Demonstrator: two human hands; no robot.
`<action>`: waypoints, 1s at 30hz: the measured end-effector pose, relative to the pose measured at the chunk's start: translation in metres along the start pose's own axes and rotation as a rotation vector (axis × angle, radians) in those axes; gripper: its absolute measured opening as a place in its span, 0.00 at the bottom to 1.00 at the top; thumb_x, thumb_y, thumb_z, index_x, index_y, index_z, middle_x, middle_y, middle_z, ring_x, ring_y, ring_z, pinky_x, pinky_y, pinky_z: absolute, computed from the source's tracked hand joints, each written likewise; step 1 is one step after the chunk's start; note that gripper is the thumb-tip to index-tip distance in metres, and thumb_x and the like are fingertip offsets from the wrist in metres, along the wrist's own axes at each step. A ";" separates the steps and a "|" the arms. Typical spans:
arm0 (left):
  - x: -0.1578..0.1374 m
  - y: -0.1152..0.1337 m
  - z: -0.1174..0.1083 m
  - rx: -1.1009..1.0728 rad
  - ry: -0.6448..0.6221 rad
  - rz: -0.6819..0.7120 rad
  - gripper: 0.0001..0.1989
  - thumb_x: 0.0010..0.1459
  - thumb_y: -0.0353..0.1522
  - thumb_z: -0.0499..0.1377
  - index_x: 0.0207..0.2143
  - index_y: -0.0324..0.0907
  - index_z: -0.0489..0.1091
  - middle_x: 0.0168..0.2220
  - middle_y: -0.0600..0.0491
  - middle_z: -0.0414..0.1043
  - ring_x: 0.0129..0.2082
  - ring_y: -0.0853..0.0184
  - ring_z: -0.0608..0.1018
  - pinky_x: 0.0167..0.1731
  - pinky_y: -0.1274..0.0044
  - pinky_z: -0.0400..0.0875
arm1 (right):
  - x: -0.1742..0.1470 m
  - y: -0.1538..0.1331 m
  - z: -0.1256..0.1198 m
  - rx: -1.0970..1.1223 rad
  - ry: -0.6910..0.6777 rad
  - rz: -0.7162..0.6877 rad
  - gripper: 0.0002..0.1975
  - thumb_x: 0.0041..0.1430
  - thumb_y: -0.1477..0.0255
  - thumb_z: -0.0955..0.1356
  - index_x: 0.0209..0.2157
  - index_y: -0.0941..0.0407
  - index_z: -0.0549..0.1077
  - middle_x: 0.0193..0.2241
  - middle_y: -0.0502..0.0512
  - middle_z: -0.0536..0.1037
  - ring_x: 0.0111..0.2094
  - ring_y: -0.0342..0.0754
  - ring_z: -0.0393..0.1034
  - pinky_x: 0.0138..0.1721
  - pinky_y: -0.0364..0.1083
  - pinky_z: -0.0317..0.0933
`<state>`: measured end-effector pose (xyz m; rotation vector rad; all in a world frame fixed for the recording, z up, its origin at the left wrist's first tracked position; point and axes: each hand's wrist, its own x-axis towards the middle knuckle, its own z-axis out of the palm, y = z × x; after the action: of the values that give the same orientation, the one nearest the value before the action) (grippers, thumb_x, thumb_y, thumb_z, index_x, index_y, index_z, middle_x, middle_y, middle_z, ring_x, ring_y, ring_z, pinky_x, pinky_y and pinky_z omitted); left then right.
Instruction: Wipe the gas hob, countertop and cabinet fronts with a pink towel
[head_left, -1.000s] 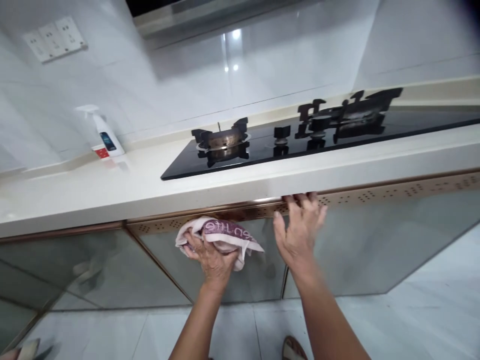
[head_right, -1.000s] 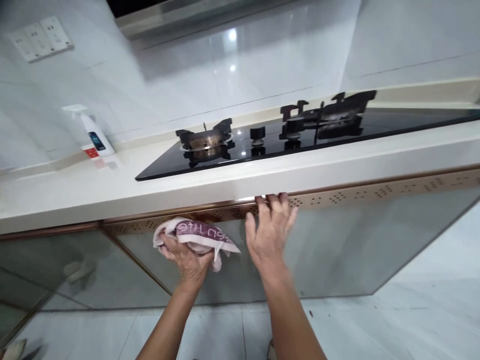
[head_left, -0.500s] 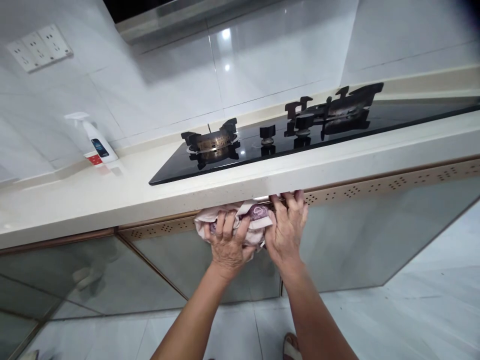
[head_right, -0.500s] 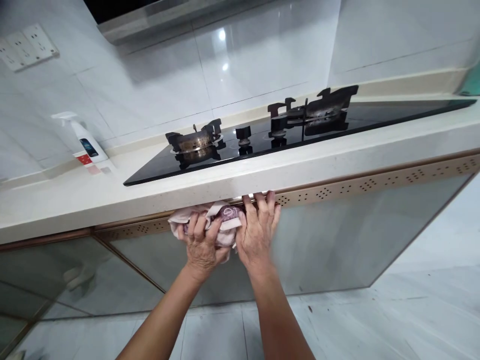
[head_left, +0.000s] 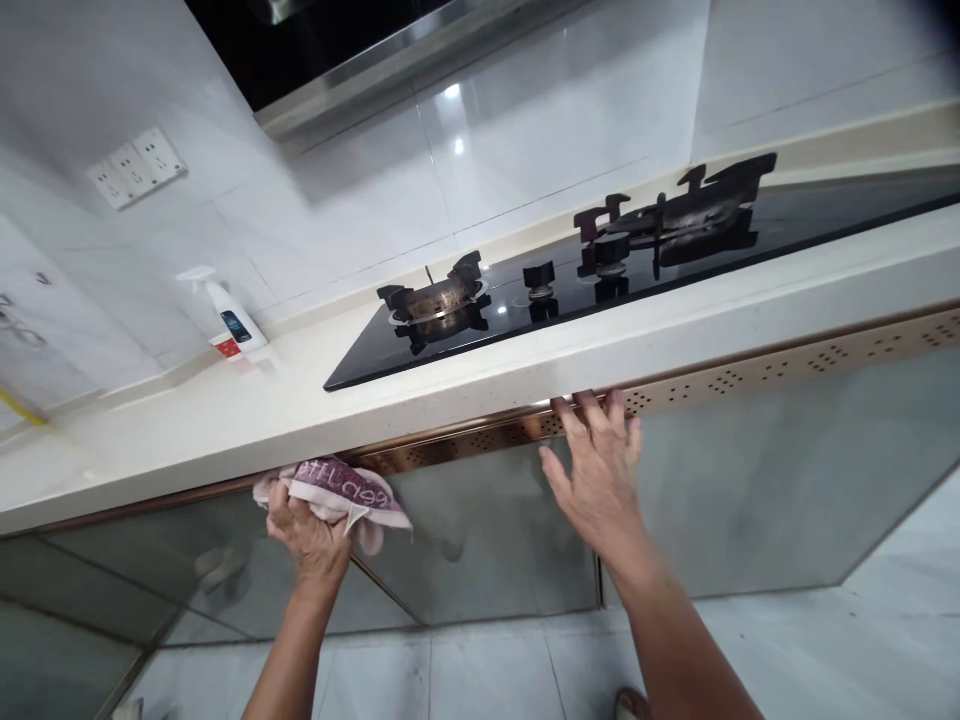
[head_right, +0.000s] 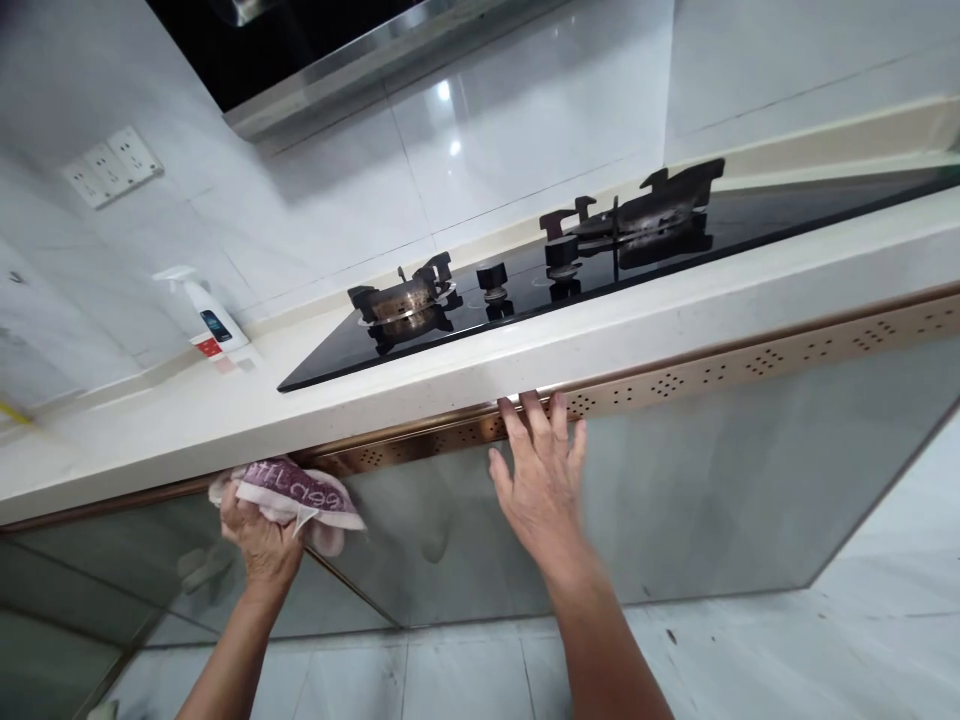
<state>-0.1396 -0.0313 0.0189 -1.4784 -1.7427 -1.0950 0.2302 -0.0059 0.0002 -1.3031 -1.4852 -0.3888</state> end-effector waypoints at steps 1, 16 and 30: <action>-0.002 0.002 0.002 -0.034 0.008 -0.038 0.40 0.55 0.51 0.60 0.64 0.42 0.55 0.65 0.34 0.53 0.69 0.44 0.57 0.66 0.49 0.52 | 0.000 0.000 -0.001 -0.001 -0.009 -0.003 0.33 0.69 0.66 0.62 0.73 0.49 0.51 0.71 0.63 0.58 0.74 0.66 0.38 0.67 0.74 0.43; -0.074 0.119 0.065 -0.233 0.157 0.252 0.52 0.61 0.34 0.63 0.73 0.54 0.27 0.74 0.34 0.34 0.75 0.39 0.41 0.64 0.37 0.45 | 0.000 -0.015 0.006 -0.032 -0.035 0.088 0.36 0.70 0.65 0.61 0.74 0.51 0.43 0.73 0.65 0.51 0.75 0.66 0.32 0.66 0.76 0.45; -0.173 0.065 0.111 -0.161 0.051 0.176 0.23 0.61 0.37 0.59 0.56 0.41 0.60 0.60 0.35 0.56 0.70 0.43 0.54 0.65 0.44 0.50 | -0.002 -0.008 0.004 -0.025 -0.050 0.057 0.39 0.68 0.65 0.62 0.74 0.49 0.42 0.74 0.64 0.49 0.75 0.67 0.31 0.65 0.76 0.46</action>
<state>-0.0334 -0.0152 -0.1684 -1.6519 -1.4874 -1.1911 0.2214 -0.0063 -0.0002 -1.3808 -1.4857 -0.3414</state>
